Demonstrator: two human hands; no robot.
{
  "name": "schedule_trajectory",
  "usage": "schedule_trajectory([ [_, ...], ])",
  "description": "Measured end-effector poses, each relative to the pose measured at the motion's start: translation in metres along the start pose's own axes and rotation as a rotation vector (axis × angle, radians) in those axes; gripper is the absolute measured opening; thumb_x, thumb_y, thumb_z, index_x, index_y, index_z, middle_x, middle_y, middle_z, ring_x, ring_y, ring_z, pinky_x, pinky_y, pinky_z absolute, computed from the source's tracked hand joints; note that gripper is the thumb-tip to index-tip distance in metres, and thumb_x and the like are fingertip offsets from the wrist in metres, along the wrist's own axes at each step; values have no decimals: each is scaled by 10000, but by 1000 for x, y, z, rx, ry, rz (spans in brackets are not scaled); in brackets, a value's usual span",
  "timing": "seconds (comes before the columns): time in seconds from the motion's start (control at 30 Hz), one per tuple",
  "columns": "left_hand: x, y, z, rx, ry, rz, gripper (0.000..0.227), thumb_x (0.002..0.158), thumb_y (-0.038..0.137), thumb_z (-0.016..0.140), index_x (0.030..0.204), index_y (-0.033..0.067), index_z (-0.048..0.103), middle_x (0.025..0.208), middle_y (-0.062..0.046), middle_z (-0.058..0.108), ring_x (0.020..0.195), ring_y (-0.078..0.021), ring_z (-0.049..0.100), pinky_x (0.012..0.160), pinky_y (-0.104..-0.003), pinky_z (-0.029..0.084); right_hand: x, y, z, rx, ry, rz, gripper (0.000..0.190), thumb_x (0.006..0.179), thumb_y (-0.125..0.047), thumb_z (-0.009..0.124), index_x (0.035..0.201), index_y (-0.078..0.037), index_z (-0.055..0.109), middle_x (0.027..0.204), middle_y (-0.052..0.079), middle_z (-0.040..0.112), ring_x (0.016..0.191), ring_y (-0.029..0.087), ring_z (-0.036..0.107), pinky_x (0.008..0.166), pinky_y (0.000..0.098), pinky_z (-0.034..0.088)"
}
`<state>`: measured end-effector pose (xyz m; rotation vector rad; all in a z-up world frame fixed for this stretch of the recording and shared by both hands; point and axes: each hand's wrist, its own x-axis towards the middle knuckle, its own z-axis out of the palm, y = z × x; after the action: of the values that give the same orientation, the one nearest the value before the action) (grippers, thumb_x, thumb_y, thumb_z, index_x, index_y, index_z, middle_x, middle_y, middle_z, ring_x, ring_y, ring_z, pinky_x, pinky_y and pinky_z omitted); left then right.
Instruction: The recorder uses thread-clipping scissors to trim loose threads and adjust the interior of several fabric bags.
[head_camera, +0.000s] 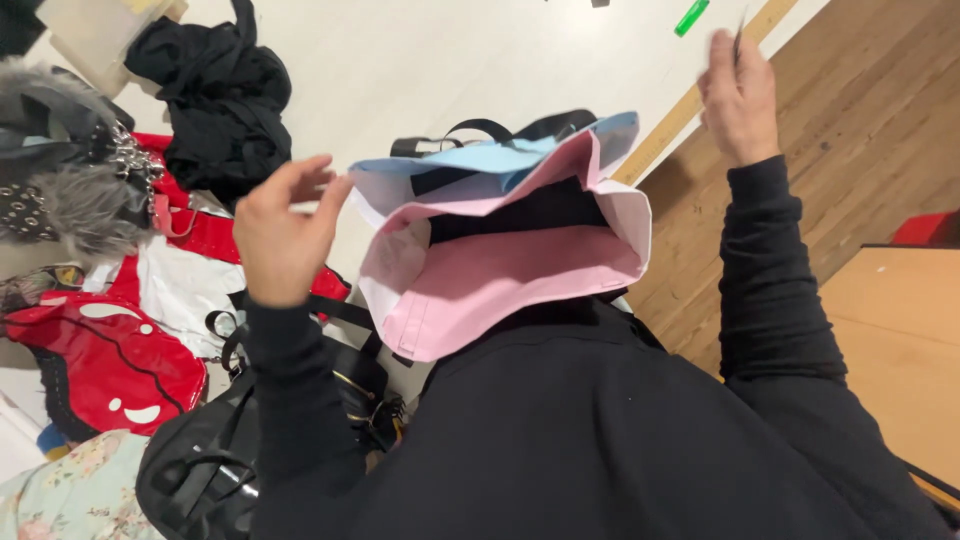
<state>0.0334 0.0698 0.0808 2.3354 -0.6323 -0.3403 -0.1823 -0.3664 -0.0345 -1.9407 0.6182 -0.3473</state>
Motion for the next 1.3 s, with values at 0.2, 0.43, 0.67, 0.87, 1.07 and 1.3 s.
schedule_trajectory([
  [0.2,-59,38,-10,-44,15,-94,426,879,346,870,1145,38,744,1032,-101,789,938,-184,776,720,-300,585,-12,302,49,-535,-142,264,455,1040,-418,571,1164,11,661,1068,302,691,1026,475,649,881,515,509],
  [0.43,-93,29,0,211,-43,-212,576,825,390,886,1265,66,702,1054,-103,776,925,-210,754,794,-359,576,-35,277,82,-413,-36,-29,431,938,-134,689,1328,37,621,1145,273,665,986,406,659,869,440,547],
  [0.67,-107,43,-10,306,-9,-204,526,768,516,876,968,55,720,774,-66,733,708,-265,739,635,-401,556,-67,57,24,-29,80,203,314,1100,-265,691,1046,45,683,837,91,693,732,163,631,666,324,493],
  [0.87,-101,-34,16,572,8,-117,358,1006,430,712,803,136,730,734,-109,693,705,-356,692,631,-480,530,-94,-86,-1,-763,-411,-283,302,899,-271,697,755,-15,766,590,144,634,518,263,574,512,361,461],
  [1.07,-30,-53,-70,611,-33,-22,370,930,492,747,825,140,788,694,-99,699,627,-306,673,595,-454,543,-16,-81,-65,-412,-394,226,561,1143,-340,566,735,33,662,557,104,564,518,183,519,519,339,422],
  [1.3,-7,43,-146,523,-134,-45,390,983,433,704,791,99,766,636,-43,685,546,-192,647,542,-354,506,83,-27,-109,-248,-372,-122,492,1202,-314,491,775,-70,501,611,11,468,526,134,414,470,308,304],
])
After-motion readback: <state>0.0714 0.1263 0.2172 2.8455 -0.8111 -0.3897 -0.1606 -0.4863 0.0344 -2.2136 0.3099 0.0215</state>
